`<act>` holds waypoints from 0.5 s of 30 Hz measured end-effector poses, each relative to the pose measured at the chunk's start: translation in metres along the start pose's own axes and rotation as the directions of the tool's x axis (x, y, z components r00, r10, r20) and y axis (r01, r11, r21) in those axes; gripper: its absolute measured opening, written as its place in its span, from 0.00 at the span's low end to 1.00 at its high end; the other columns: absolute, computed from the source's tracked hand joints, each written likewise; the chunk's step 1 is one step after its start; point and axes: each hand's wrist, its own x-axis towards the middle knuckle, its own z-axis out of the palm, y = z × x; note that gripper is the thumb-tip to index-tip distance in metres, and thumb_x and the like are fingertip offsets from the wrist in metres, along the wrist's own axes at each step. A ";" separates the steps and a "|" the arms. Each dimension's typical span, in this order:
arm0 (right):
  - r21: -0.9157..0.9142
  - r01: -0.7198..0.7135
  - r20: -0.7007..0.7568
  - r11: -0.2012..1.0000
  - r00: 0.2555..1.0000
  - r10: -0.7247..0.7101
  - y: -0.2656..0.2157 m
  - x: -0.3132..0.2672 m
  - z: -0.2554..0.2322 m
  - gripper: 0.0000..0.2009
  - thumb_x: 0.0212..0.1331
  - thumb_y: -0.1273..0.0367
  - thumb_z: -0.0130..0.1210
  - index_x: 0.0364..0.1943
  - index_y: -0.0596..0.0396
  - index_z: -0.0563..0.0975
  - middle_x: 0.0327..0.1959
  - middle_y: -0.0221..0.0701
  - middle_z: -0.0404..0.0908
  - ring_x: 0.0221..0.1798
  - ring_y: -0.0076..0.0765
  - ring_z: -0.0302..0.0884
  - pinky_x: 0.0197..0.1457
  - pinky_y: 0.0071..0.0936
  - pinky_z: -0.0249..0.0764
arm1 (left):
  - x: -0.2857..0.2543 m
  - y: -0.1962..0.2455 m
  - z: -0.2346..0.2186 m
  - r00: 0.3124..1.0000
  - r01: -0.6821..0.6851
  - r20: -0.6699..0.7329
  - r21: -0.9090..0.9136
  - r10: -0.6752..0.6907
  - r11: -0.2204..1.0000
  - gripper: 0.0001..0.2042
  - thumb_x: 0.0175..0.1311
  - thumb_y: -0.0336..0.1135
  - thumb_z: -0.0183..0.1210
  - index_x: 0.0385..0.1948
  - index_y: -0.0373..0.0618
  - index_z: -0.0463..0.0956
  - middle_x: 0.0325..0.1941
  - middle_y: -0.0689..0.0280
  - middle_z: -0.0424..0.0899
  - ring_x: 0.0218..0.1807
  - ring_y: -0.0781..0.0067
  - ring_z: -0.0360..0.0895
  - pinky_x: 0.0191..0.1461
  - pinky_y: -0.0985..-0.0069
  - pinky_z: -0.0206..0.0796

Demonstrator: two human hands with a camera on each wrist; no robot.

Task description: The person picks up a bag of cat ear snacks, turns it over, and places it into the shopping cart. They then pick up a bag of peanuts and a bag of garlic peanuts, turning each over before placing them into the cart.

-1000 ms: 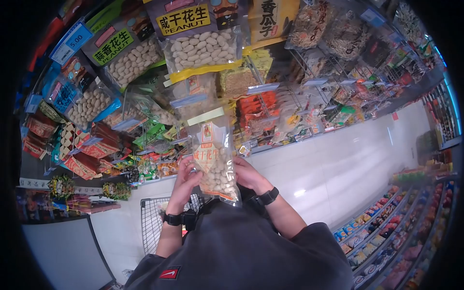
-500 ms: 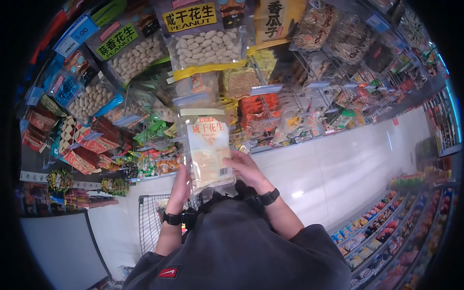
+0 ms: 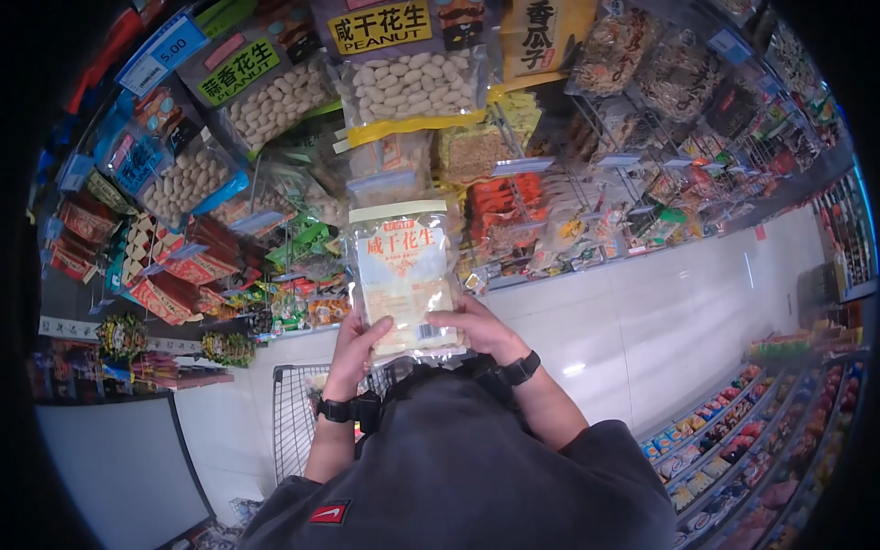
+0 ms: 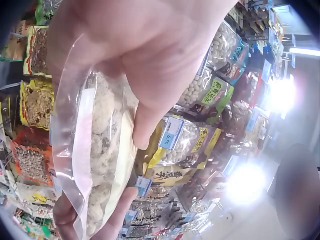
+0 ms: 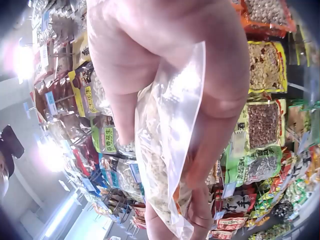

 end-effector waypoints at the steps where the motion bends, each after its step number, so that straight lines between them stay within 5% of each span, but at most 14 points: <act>1: 0.004 -0.017 -0.012 1.000 1.000 0.017 -0.003 0.000 0.003 0.23 0.62 0.71 0.58 0.61 0.64 0.69 0.54 0.35 0.79 0.53 0.29 0.79 0.56 0.28 0.76 | 0.000 0.003 0.001 1.000 -0.002 0.010 0.008 0.002 1.000 0.21 0.63 0.24 0.61 0.58 0.36 0.68 0.52 0.60 0.81 0.50 0.75 0.79 0.54 0.75 0.73; 6: 0.018 -0.042 -0.029 0.999 0.999 0.042 -0.004 0.004 0.000 0.22 0.61 0.71 0.60 0.58 0.64 0.72 0.51 0.34 0.81 0.50 0.29 0.80 0.54 0.27 0.77 | 0.000 0.002 0.010 0.991 -0.117 -0.074 -0.005 0.116 0.993 0.22 0.62 0.27 0.63 0.58 0.40 0.68 0.55 0.61 0.78 0.53 0.73 0.77 0.55 0.75 0.71; 8: -0.035 -0.002 -0.111 0.999 0.994 -0.002 -0.006 0.005 0.004 0.21 0.60 0.72 0.61 0.57 0.63 0.73 0.51 0.34 0.81 0.50 0.28 0.80 0.55 0.27 0.77 | 0.003 -0.006 0.000 0.899 -0.111 -0.325 0.480 0.294 0.870 0.25 0.61 0.31 0.65 0.60 0.42 0.67 0.54 0.62 0.75 0.52 0.73 0.75 0.54 0.77 0.70; 12: -0.208 0.070 -0.158 0.976 0.982 -0.104 -0.003 0.008 0.006 0.21 0.59 0.72 0.62 0.57 0.63 0.73 0.52 0.34 0.81 0.51 0.27 0.80 0.55 0.26 0.76 | -0.006 0.007 -0.004 0.937 -0.084 -0.240 0.553 0.255 0.829 0.29 0.58 0.35 0.68 0.61 0.41 0.66 0.52 0.63 0.73 0.51 0.73 0.74 0.53 0.78 0.69; 14: -0.203 0.094 -0.132 0.975 0.984 -0.123 -0.002 0.007 0.011 0.20 0.60 0.70 0.62 0.56 0.62 0.74 0.53 0.34 0.80 0.53 0.26 0.78 0.56 0.26 0.76 | -0.011 0.009 0.000 0.998 0.036 -0.056 0.367 -0.017 0.930 0.29 0.58 0.35 0.68 0.61 0.41 0.66 0.55 0.62 0.72 0.56 0.71 0.72 0.55 0.75 0.69; 15: -0.205 0.093 -0.129 0.974 0.984 -0.121 -0.001 0.006 0.009 0.20 0.60 0.70 0.62 0.56 0.62 0.74 0.53 0.34 0.80 0.53 0.26 0.78 0.56 0.26 0.76 | -0.013 0.010 0.005 0.998 0.035 -0.058 0.365 -0.015 0.930 0.29 0.58 0.35 0.68 0.61 0.41 0.66 0.55 0.62 0.72 0.56 0.71 0.72 0.55 0.75 0.69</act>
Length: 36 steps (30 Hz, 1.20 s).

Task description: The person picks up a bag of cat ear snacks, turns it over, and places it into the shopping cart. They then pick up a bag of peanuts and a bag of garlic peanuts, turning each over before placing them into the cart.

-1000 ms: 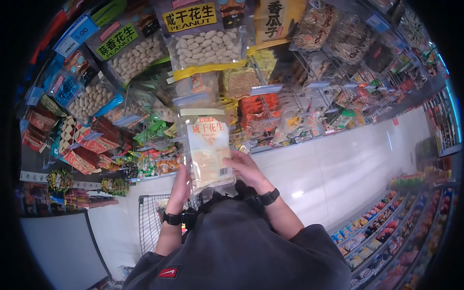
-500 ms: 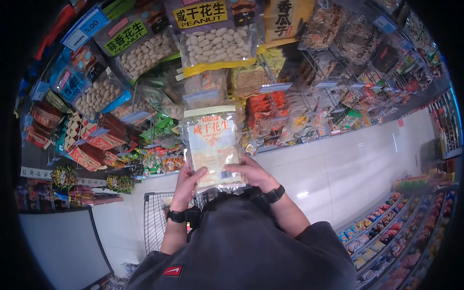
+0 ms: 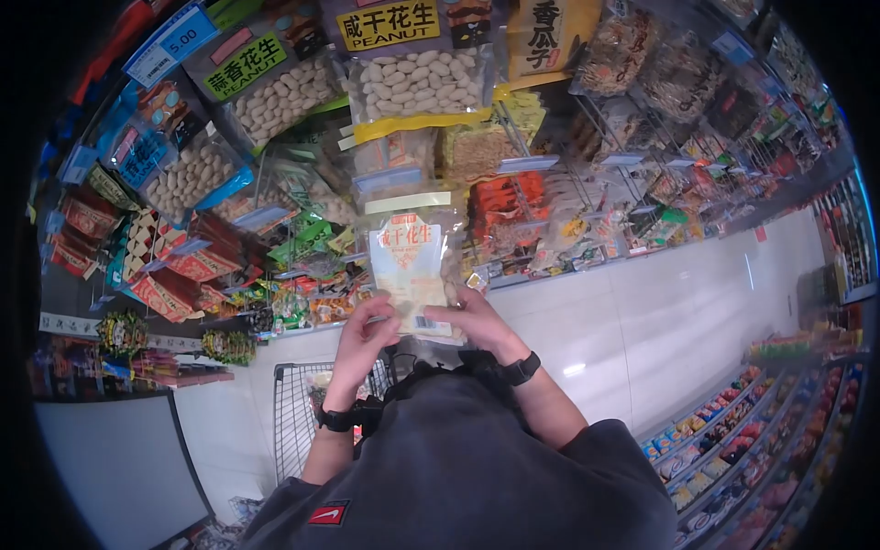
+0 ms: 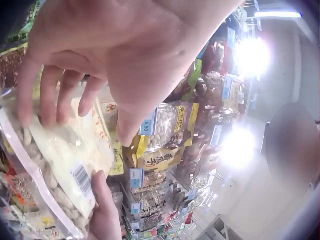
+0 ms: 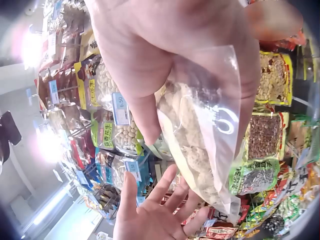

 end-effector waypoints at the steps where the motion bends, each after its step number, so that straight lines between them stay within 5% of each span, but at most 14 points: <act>1: -0.053 -0.009 0.028 0.999 1.000 0.011 0.002 -0.001 -0.004 0.21 0.61 0.69 0.61 0.58 0.61 0.73 0.54 0.34 0.79 0.55 0.27 0.77 0.56 0.25 0.75 | -0.002 0.003 0.004 1.000 0.012 -0.009 -0.053 -0.012 0.999 0.30 0.59 0.35 0.68 0.61 0.41 0.65 0.55 0.62 0.72 0.57 0.70 0.71 0.57 0.74 0.68; 6: 0.032 -0.109 0.144 0.993 0.984 0.104 -0.014 -0.010 0.002 0.23 0.65 0.68 0.56 0.62 0.62 0.70 0.57 0.34 0.78 0.60 0.26 0.73 0.58 0.26 0.75 | -0.001 -0.006 0.009 0.995 -0.087 0.049 -0.022 0.088 0.996 0.30 0.62 0.34 0.65 0.63 0.38 0.61 0.60 0.60 0.71 0.61 0.68 0.70 0.64 0.71 0.64; 12: -0.195 -0.008 0.186 0.981 0.982 0.044 -0.004 -0.006 -0.011 0.18 0.66 0.69 0.56 0.59 0.59 0.74 0.55 0.32 0.79 0.55 0.24 0.76 0.57 0.24 0.74 | 0.003 -0.014 -0.001 0.998 -0.047 0.016 -0.280 0.054 0.959 0.28 0.66 0.31 0.58 0.65 0.37 0.57 0.64 0.57 0.69 0.64 0.65 0.69 0.67 0.69 0.62; 14: -0.464 0.203 -0.111 0.862 0.953 -0.284 0.012 0.005 -0.025 0.14 0.65 0.70 0.57 0.52 0.58 0.78 0.50 0.30 0.81 0.49 0.22 0.78 0.55 0.22 0.74 | 0.000 -0.007 -0.004 0.988 0.152 0.101 -0.586 -0.115 0.796 0.27 0.68 0.31 0.55 0.66 0.37 0.57 0.64 0.56 0.70 0.64 0.65 0.71 0.66 0.67 0.65; 15: -0.504 0.170 -0.253 0.847 0.908 -0.333 0.012 0.008 -0.027 0.15 0.63 0.67 0.60 0.52 0.55 0.77 0.40 0.25 0.82 0.46 0.21 0.78 0.53 0.22 0.72 | 0.000 -0.012 -0.008 0.988 0.153 0.101 -0.586 -0.115 0.796 0.27 0.68 0.31 0.55 0.66 0.37 0.57 0.64 0.56 0.70 0.64 0.65 0.71 0.66 0.67 0.65; 17: -0.373 0.221 -0.283 0.901 0.898 -0.337 0.001 0.007 -0.017 0.17 0.62 0.67 0.60 0.55 0.55 0.75 0.39 0.24 0.81 0.45 0.20 0.78 0.50 0.21 0.73 | 0.005 -0.030 -0.017 0.975 0.205 0.207 -0.723 -0.076 0.660 0.25 0.69 0.32 0.54 0.66 0.38 0.59 0.63 0.56 0.72 0.62 0.64 0.73 0.65 0.66 0.68; 19: -0.233 0.268 -0.310 0.935 0.891 -0.332 0.001 0.004 -0.017 0.20 0.62 0.68 0.61 0.58 0.55 0.73 0.37 0.23 0.81 0.43 0.19 0.78 0.47 0.19 0.73 | 0.006 -0.033 -0.017 0.979 0.181 0.191 -0.679 -0.066 0.711 0.24 0.69 0.32 0.53 0.65 0.39 0.61 0.62 0.57 0.73 0.62 0.65 0.73 0.64 0.67 0.68; 21: 0.165 0.003 -0.082 0.986 0.997 0.011 0.003 0.000 -0.023 0.23 0.61 0.69 0.61 0.60 0.57 0.70 0.38 0.25 0.82 0.41 0.16 0.78 0.41 0.17 0.72 | 0.008 -0.030 -0.014 0.982 0.157 0.180 -0.632 -0.054 0.759 0.22 0.70 0.32 0.52 0.65 0.39 0.62 0.61 0.58 0.74 0.61 0.66 0.74 0.64 0.68 0.69; 28: -0.038 0.051 -0.079 0.998 0.995 -0.054 -0.005 -0.008 -0.018 0.22 0.60 0.71 0.62 0.58 0.62 0.71 0.39 0.29 0.84 0.38 0.15 0.78 0.37 0.14 0.72 | 0.011 -0.031 -0.008 0.998 0.040 0.064 -0.420 -0.014 0.907 0.19 0.70 0.32 0.55 0.61 0.42 0.67 0.53 0.65 0.81 0.51 0.78 0.79 0.55 0.78 0.72; 30: -0.131 0.030 -0.045 0.991 0.998 -0.036 -0.006 -0.008 -0.019 0.20 0.61 0.75 0.59 0.58 0.59 0.72 0.42 0.30 0.84 0.42 0.20 0.82 0.46 0.18 0.77 | 0.010 -0.029 -0.006 0.999 0.019 0.046 -0.379 -0.002 0.925 0.18 0.70 0.33 0.56 0.60 0.42 0.68 0.52 0.66 0.81 0.49 0.79 0.80 0.53 0.79 0.72; 36: -0.151 -0.026 -0.067 0.988 0.998 0.016 -0.015 -0.010 -0.015 0.18 0.61 0.73 0.60 0.55 0.60 0.75 0.48 0.28 0.82 0.48 0.17 0.77 0.53 0.20 0.73 | 0.011 -0.031 -0.006 0.999 -0.006 0.039 -0.343 0.021 0.939 0.17 0.69 0.33 0.58 0.57 0.42 0.70 0.51 0.67 0.82 0.48 0.81 0.79 0.51 0.80 0.71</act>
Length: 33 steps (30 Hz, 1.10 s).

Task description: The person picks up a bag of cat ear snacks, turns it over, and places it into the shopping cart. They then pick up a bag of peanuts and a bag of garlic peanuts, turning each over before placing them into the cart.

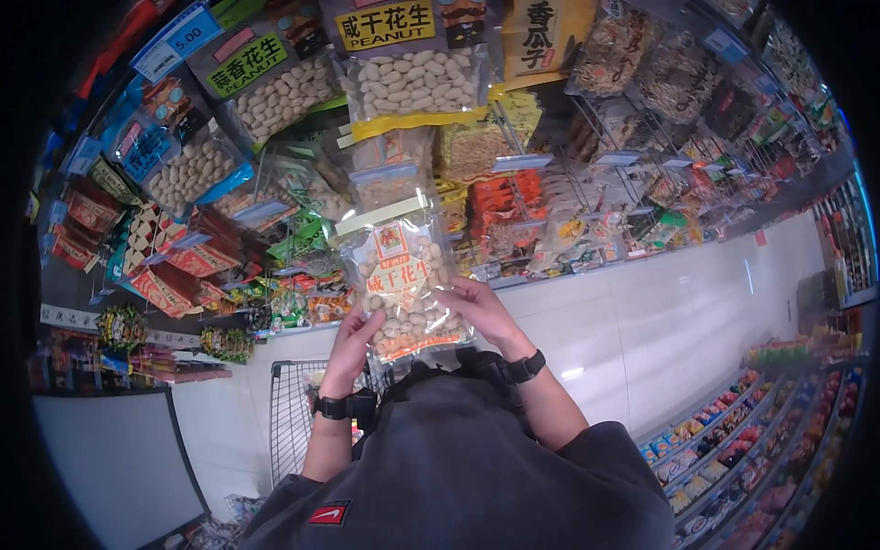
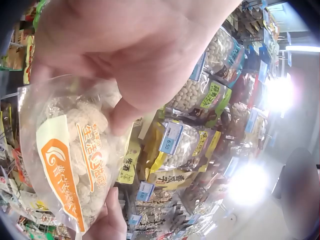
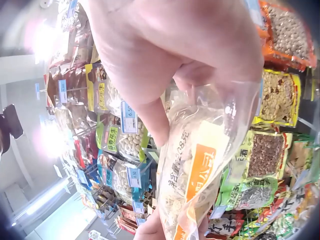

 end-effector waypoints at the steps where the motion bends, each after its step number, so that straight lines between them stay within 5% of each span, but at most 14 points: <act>1: 0.001 0.000 0.000 1.000 1.000 0.000 0.001 0.001 0.001 0.18 0.61 0.73 0.60 0.55 0.60 0.75 0.48 0.28 0.82 0.48 0.17 0.77 0.53 0.20 0.73 | 0.000 0.001 0.002 0.999 -0.006 -0.048 0.009 0.006 1.000 0.17 0.68 0.32 0.58 0.57 0.42 0.70 0.50 0.67 0.82 0.48 0.81 0.79 0.51 0.81 0.71; 4: 0.019 0.106 -0.016 0.994 0.994 -0.106 0.012 0.003 0.000 0.14 0.62 0.68 0.62 0.48 0.60 0.79 0.43 0.24 0.82 0.44 0.15 0.75 0.47 0.19 0.71 | 0.002 -0.006 -0.003 0.992 -0.073 -0.097 0.093 0.082 0.993 0.17 0.66 0.29 0.60 0.56 0.42 0.71 0.48 0.68 0.82 0.49 0.81 0.78 0.52 0.81 0.70; 10: -0.151 0.250 -0.010 0.956 0.967 -0.254 0.013 0.003 -0.005 0.16 0.60 0.66 0.64 0.48 0.60 0.79 0.43 0.25 0.82 0.47 0.18 0.74 0.54 0.22 0.70 | 0.011 -0.020 -0.017 0.958 -0.190 -0.146 0.320 0.246 0.928 0.14 0.62 0.26 0.62 0.50 0.41 0.75 0.46 0.69 0.81 0.51 0.79 0.75 0.55 0.77 0.67; 13: -0.256 0.211 -0.009 0.943 0.975 -0.221 0.012 0.005 -0.009 0.16 0.59 0.70 0.62 0.50 0.59 0.79 0.49 0.30 0.82 0.53 0.24 0.75 0.61 0.25 0.68 | 0.009 -0.014 -0.011 0.931 -0.229 -0.165 0.431 0.325 0.873 0.14 0.59 0.24 0.62 0.48 0.40 0.78 0.47 0.65 0.82 0.54 0.75 0.75 0.60 0.75 0.65; 15: -0.307 0.356 0.023 0.883 0.930 -0.367 0.004 0.002 -0.003 0.17 0.57 0.75 0.58 0.53 0.56 0.79 0.55 0.34 0.80 0.60 0.30 0.74 0.65 0.27 0.65 | 0.009 -0.006 -0.006 0.911 -0.260 -0.170 0.471 0.376 0.843 0.14 0.58 0.23 0.61 0.47 0.40 0.79 0.49 0.63 0.82 0.56 0.72 0.76 0.62 0.74 0.63; 17: -0.320 0.356 0.030 0.878 0.930 -0.367 0.011 0.007 -0.009 0.19 0.57 0.77 0.56 0.54 0.55 0.79 0.57 0.35 0.79 0.63 0.32 0.72 0.67 0.27 0.63 | 0.012 0.001 -0.008 0.858 -0.361 -0.095 0.586 0.504 0.726 0.17 0.56 0.21 0.60 0.49 0.41 0.80 0.53 0.60 0.82 0.60 0.66 0.75 0.66 0.72 0.61; 27: -0.307 0.322 0.021 0.896 0.943 -0.332 0.007 0.005 -0.008 0.18 0.58 0.78 0.53 0.54 0.55 0.79 0.57 0.35 0.80 0.61 0.31 0.74 0.66 0.27 0.65 | 0.007 0.001 -0.008 0.849 -0.400 -0.030 0.616 0.528 0.679 0.18 0.54 0.20 0.59 0.49 0.42 0.81 0.54 0.60 0.82 0.61 0.65 0.75 0.67 0.72 0.60; 29: -0.312 0.305 0.005 0.900 0.947 -0.320 0.002 0.003 -0.003 0.18 0.58 0.78 0.53 0.54 0.56 0.79 0.54 0.34 0.81 0.58 0.30 0.75 0.64 0.27 0.66 | 0.008 -0.008 -0.017 0.916 -0.321 -0.096 0.406 0.389 0.856 0.19 0.55 0.19 0.58 0.51 0.41 0.80 0.54 0.60 0.82 0.60 0.69 0.75 0.65 0.73 0.62; 33: -0.381 0.277 0.014 0.882 0.956 -0.294 0.029 0.016 -0.017 0.24 0.58 0.78 0.55 0.62 0.58 0.72 0.47 0.31 0.83 0.49 0.23 0.78 0.56 0.24 0.72 | 0.008 -0.017 -0.027 0.942 -0.198 -0.150 0.476 0.301 0.857 0.19 0.59 0.20 0.56 0.53 0.40 0.76 0.48 0.62 0.83 0.53 0.74 0.77 0.59 0.76 0.65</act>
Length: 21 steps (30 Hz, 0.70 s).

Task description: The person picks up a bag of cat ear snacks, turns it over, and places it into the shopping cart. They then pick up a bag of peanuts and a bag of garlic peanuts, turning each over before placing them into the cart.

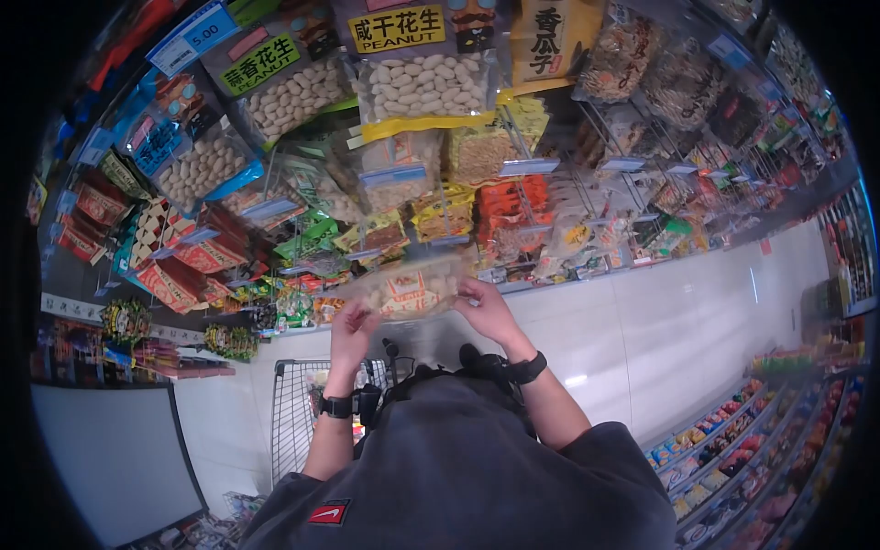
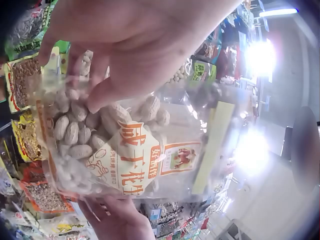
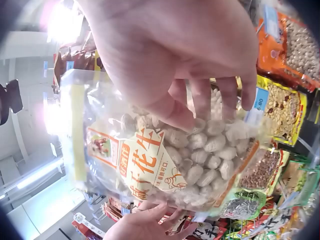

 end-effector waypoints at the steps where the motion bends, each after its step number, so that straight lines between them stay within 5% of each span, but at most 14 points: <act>1: 0.000 -0.001 0.003 1.000 1.000 0.001 0.004 -0.002 -0.001 0.24 0.58 0.78 0.55 0.62 0.58 0.72 0.47 0.31 0.83 0.49 0.23 0.78 0.56 0.24 0.72 | -0.002 0.002 0.000 1.000 0.026 0.004 -0.035 -0.026 0.999 0.18 0.60 0.21 0.55 0.54 0.41 0.73 0.43 0.65 0.82 0.48 0.77 0.76 0.55 0.77 0.66; 3: 0.099 -0.109 -0.016 0.989 0.994 0.111 0.001 -0.003 0.000 0.29 0.58 0.79 0.54 0.67 0.56 0.65 0.43 0.27 0.83 0.43 0.19 0.77 0.51 0.21 0.72 | -0.004 0.007 0.001 0.999 0.052 0.005 -0.071 -0.052 0.996 0.18 0.62 0.21 0.53 0.55 0.42 0.71 0.39 0.67 0.82 0.44 0.79 0.76 0.51 0.79 0.67; 6: 0.290 -0.043 -0.029 0.956 0.998 0.054 -0.024 -0.009 0.002 0.30 0.58 0.79 0.54 0.68 0.56 0.63 0.39 0.23 0.81 0.39 0.15 0.74 0.47 0.18 0.70 | -0.008 0.020 0.002 0.985 0.138 -0.076 -0.172 -0.153 0.975 0.18 0.62 0.22 0.52 0.55 0.43 0.69 0.33 0.70 0.78 0.37 0.82 0.73 0.46 0.81 0.65; 10: 0.350 -0.030 -0.045 0.936 0.998 0.048 -0.028 -0.003 -0.003 0.25 0.60 0.77 0.54 0.64 0.54 0.69 0.33 0.19 0.77 0.35 0.11 0.70 0.41 0.16 0.68 | -0.011 0.041 0.000 0.995 0.091 -0.026 -0.240 -0.100 0.966 0.18 0.63 0.24 0.49 0.55 0.45 0.70 0.29 0.73 0.73 0.34 0.85 0.68 0.44 0.84 0.63; 13: 0.333 -0.107 0.156 0.937 0.986 0.058 -0.019 -0.001 -0.016 0.21 0.63 0.74 0.53 0.62 0.54 0.71 0.40 0.21 0.79 0.34 0.11 0.70 0.42 0.14 0.68 | -0.013 0.035 -0.007 1.000 0.007 0.021 -0.242 -0.002 0.970 0.16 0.66 0.28 0.47 0.54 0.44 0.73 0.28 0.75 0.69 0.33 0.86 0.65 0.43 0.85 0.61; 15: 0.558 -0.160 0.224 0.814 0.974 0.037 -0.018 0.001 -0.018 0.18 0.66 0.68 0.50 0.58 0.59 0.73 0.48 0.28 0.80 0.41 0.18 0.76 0.49 0.18 0.70 | -0.013 0.037 -0.005 0.999 -0.041 0.006 -0.230 0.044 0.972 0.15 0.68 0.31 0.47 0.53 0.43 0.75 0.27 0.76 0.68 0.32 0.86 0.64 0.42 0.86 0.60; 19: 0.631 -0.070 0.126 0.773 0.992 -0.014 -0.014 0.008 -0.014 0.19 0.71 0.64 0.45 0.59 0.63 0.70 0.58 0.38 0.77 0.51 0.35 0.80 0.58 0.30 0.72 | -0.008 0.024 0.001 0.992 -0.025 -0.121 -0.383 -0.024 0.924 0.21 0.72 0.44 0.46 0.55 0.37 0.74 0.32 0.72 0.75 0.32 0.86 0.68 0.45 0.85 0.63; 21: 0.776 -0.202 0.323 0.598 0.941 -0.100 -0.011 0.012 -0.019 0.20 0.74 0.62 0.40 0.60 0.62 0.68 0.59 0.48 0.75 0.61 0.52 0.74 0.67 0.43 0.68 | -0.009 0.022 0.001 0.997 0.032 -0.035 -0.620 -0.068 0.784 0.22 0.73 0.45 0.43 0.58 0.37 0.68 0.61 0.54 0.75 0.51 0.64 0.80 0.61 0.66 0.69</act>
